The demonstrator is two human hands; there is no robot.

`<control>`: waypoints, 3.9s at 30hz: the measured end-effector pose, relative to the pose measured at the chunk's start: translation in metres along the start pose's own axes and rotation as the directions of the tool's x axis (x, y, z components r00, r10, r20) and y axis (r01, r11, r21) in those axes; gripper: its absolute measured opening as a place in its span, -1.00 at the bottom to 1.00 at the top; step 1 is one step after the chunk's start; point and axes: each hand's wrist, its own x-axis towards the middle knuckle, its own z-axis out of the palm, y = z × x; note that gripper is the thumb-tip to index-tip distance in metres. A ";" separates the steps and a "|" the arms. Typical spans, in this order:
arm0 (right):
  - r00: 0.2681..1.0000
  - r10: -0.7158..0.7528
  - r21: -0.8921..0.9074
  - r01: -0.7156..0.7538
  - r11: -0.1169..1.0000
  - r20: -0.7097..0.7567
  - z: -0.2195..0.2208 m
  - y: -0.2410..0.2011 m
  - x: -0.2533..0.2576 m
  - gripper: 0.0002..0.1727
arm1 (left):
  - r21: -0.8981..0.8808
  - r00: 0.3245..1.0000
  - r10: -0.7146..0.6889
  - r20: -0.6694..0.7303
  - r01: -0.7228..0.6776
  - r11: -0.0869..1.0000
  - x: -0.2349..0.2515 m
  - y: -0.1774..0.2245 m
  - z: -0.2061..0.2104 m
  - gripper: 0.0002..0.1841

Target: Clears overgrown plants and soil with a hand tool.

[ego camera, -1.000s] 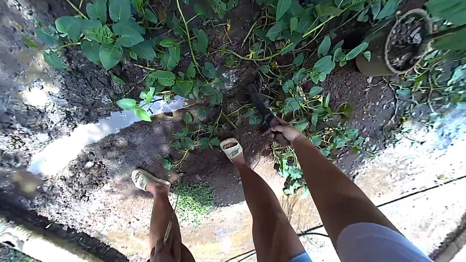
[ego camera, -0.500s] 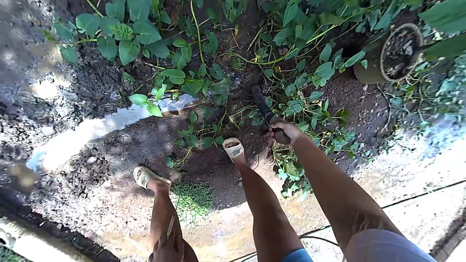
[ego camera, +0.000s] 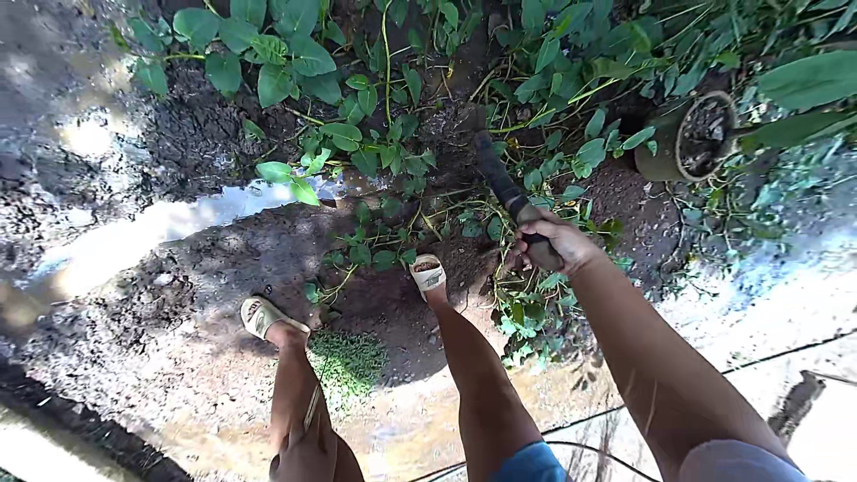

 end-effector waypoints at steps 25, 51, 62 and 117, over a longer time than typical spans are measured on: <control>0.975 0.173 0.146 -0.153 0.977 -0.138 0.009 0.006 -0.030 -0.34 | 0.017 0.997 0.026 -0.068 -0.025 1.000 0.001 -0.003 -0.012 -0.48; 0.989 0.145 0.461 -0.144 0.876 0.032 0.065 0.105 0.092 -0.33 | 0.117 0.999 -0.004 -0.047 0.009 0.993 0.000 0.011 0.018 -0.50; 0.981 0.166 0.347 -0.123 0.930 -0.097 0.078 0.002 0.023 -0.40 | 0.058 0.998 0.012 -0.054 -0.009 0.998 0.000 0.013 -0.001 -0.49; 0.940 0.255 0.323 -0.175 0.930 -0.225 0.039 0.068 -0.057 -0.53 | 0.049 0.999 0.015 -0.052 -0.013 0.999 0.004 0.003 -0.010 -0.49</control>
